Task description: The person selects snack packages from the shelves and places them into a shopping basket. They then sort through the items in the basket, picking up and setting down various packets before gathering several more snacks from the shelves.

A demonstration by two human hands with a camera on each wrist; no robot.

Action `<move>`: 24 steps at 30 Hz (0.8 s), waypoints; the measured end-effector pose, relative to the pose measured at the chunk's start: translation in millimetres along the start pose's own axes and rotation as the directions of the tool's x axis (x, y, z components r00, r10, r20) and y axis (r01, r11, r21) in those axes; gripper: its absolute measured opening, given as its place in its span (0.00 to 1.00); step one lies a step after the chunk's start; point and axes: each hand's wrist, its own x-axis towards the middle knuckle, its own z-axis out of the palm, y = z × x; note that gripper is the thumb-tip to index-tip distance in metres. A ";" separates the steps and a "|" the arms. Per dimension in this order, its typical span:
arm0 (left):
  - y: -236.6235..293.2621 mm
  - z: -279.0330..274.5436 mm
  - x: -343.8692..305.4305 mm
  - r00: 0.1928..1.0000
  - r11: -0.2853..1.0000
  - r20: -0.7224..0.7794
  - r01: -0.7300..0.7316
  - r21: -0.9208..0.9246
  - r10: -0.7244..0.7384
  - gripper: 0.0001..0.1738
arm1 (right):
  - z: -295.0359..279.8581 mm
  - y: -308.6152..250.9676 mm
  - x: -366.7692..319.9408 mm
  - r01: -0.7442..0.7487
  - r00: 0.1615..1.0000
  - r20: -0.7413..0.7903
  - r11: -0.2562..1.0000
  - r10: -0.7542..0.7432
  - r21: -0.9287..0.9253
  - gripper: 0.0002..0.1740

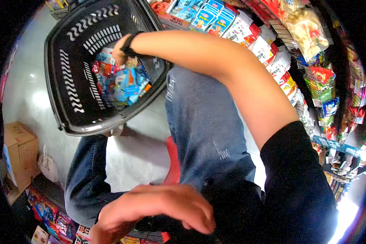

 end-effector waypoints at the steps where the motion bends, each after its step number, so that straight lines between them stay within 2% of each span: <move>1: -2.8 1.4 -1.0 0.999 0.999 -0.028 -0.042 -0.011 0.042 0.62 | 3.3 -1.0 5.8 0.017 1.000 -0.017 0.998 -0.018 -0.066 0.15; 3: -5.8 -0.8 -2.5 0.989 0.987 -0.070 -0.138 -0.080 0.133 0.63 | -4.0 -32.0 -9.1 0.117 0.977 -0.164 0.987 -0.134 -0.112 0.15; 4: -4.8 -4.3 -4.1 0.982 0.981 -0.083 -0.175 -0.085 0.168 0.63 | 3.2 -35.7 26.5 0.063 0.993 -0.087 0.973 -0.084 -0.223 0.15; 5: -3.7 -7.4 -5.6 0.975 0.973 -0.095 -0.211 -0.089 0.203 0.63 | 12.7 -40.9 32.7 0.095 0.976 -0.179 0.980 -0.126 -0.175 0.16; 7: -1.2 -11.0 -7.3 0.967 0.972 -0.098 -0.234 0.013 0.234 0.62 | 18.1 -54.6 39.5 0.205 0.951 -0.195 0.960 -0.241 -0.190 0.17; 8: -0.9 -9.9 -7.4 0.960 0.967 -0.115 -0.252 0.027 0.254 0.62 | 23.8 -55.9 36.7 0.148 0.975 -0.142 0.976 -0.171 -0.157 0.18; 9: -0.5 -8.9 -7.5 0.953 0.962 -0.131 -0.270 0.041 0.273 0.61 | 27.7 -54.3 37.3 0.190 0.976 -0.073 0.967 -0.205 -0.171 0.18; 10: -2.2 -3.1 -7.7 0.940 0.954 -0.167 -0.299 0.019 0.298 0.62 | 33.3 -52.8 37.1 0.170 0.984 -0.018 0.964 -0.178 -0.206 0.18; 12: 4.9 -3.9 -10.6 0.957 0.973 -0.181 -0.230 -0.004 0.225 0.55 | 48.3 -48.7 37.8 0.145 0.989 0.067 0.953 -0.132 -0.267 0.16; 13: 8.9 -4.6 -11.3 0.964 0.981 -0.188 -0.195 -0.016 0.188 0.51 | 56.6 -48.4 40.2 0.177 0.984 0.037 0.945 -0.174 -0.274 0.15; 15: 31.5 -5.5 -12.7 0.987 0.997 -0.154 0.027 -0.071 -0.038 0.42 | 63.6 -47.8 39.4 0.280 0.958 0.142 0.911 -0.248 -0.304 0.16; 16: 43.0 -5.1 -10.6 0.981 0.986 -0.129 0.137 -0.091 -0.148 0.38 | 64.5 -53.8 36.5 0.279 0.955 0.176 0.922 -0.238 -0.268 0.16; 17: 50.8 -3.2 -8.8 0.960 0.962 -0.098 0.250 -0.112 -0.261 0.34 | 66.3 -59.8 31.4 0.338 0.938 0.150 0.920 -0.312 -0.198 0.17; 19: 48.4 2.7 -6.6 0.946 0.938 -0.020 0.318 -0.136 -0.324 0.28 | 65.0 -67.1 14.5 0.435 0.900 0.077 0.898 -0.430 -0.070 0.19; 21: 37.8 11.3 -1.3 0.966 0.944 0.040 0.257 -0.207 -0.254 0.30 | 73.3 -82.8 20.2 0.401 0.908 0.072 0.906 -0.412 0.134 0.24; 22: 29.2 17.9 3.2 0.979 0.945 0.061 0.204 -0.254 -0.195 0.30 | 64.2 -87.9 12.4 0.417 0.890 0.099 0.884 -0.444 0.211 0.30; 23: 24.5 22.9 7.5 0.983 0.941 0.079 0.181 -0.285 -0.166 0.31 | 54.8 -94.2 4.4 0.222 0.909 0.215 0.851 -0.357 0.476 0.33; 24: 19.2 29.0 12.5 0.987 0.937 0.092 0.157 -0.312 -0.135 0.32 | 41.7 -98.4 -12.6 0.186 0.897 0.248 0.820 -0.366 0.541 0.35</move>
